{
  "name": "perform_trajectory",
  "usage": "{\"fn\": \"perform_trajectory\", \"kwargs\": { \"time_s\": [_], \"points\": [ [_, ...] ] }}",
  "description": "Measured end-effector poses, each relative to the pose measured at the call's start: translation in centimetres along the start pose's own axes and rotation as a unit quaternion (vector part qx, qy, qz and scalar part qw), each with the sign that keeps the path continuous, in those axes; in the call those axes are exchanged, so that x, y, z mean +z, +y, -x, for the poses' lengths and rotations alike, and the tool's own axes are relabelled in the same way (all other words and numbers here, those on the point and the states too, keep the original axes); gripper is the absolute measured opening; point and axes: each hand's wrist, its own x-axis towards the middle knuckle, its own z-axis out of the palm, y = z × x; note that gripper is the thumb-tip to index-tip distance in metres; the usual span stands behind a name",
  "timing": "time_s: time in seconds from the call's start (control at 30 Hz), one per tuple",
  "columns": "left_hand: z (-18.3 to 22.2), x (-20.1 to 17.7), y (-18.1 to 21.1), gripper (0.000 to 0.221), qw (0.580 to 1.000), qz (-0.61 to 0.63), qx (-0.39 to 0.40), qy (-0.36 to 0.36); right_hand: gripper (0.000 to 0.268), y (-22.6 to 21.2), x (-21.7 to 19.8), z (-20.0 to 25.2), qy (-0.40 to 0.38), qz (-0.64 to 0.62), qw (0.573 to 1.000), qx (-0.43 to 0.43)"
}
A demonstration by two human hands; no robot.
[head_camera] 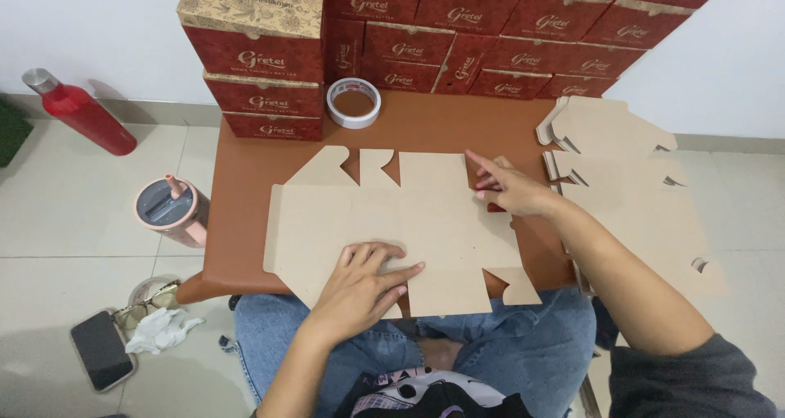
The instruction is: Assembling small cardboard gift boxes from flat templates by folding and tucking flaps.
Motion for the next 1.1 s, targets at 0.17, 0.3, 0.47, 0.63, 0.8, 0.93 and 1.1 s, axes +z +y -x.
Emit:
{"fn": "perform_trajectory", "kwargs": {
  "time_s": [0.17,0.3,0.47,0.63,0.8,0.93,1.1],
  "points": [
    [0.3,-0.1,-0.7,0.038,1.0,-0.003,0.014,-0.024,0.095,-1.0,-0.2,-1.9,-0.005,0.018,0.999,0.051],
    [0.3,0.0,-1.2,0.037,0.998,-0.011,0.029,-0.053,0.098,0.5,-0.3,-3.2,-0.005,-0.048,0.998,0.027],
    [0.4,0.5,-1.5,0.036,0.998,-0.019,0.04,-0.034,0.098,0.0,0.2,-2.8,0.033,-0.065,0.997,0.023],
    [0.7,0.4,-1.7,0.036,0.998,-0.008,0.054,-0.023,0.092,-1.5,1.4,-0.7,0.091,-0.078,0.993,-0.017],
    [0.8,0.4,-1.8,0.037,0.998,-0.015,0.067,-0.015,0.077,-0.3,2.9,-0.1,0.174,-0.015,0.984,-0.032],
    [0.8,0.6,-2.1,0.037,0.997,-0.014,0.072,-0.023,0.059,-1.4,3.6,1.5,0.205,0.083,0.974,-0.038],
    [0.8,1.1,-2.5,0.038,0.997,-0.007,0.077,-0.014,0.041,-4.1,3.2,3.1,0.153,0.185,0.97,-0.041]
  ]
}}
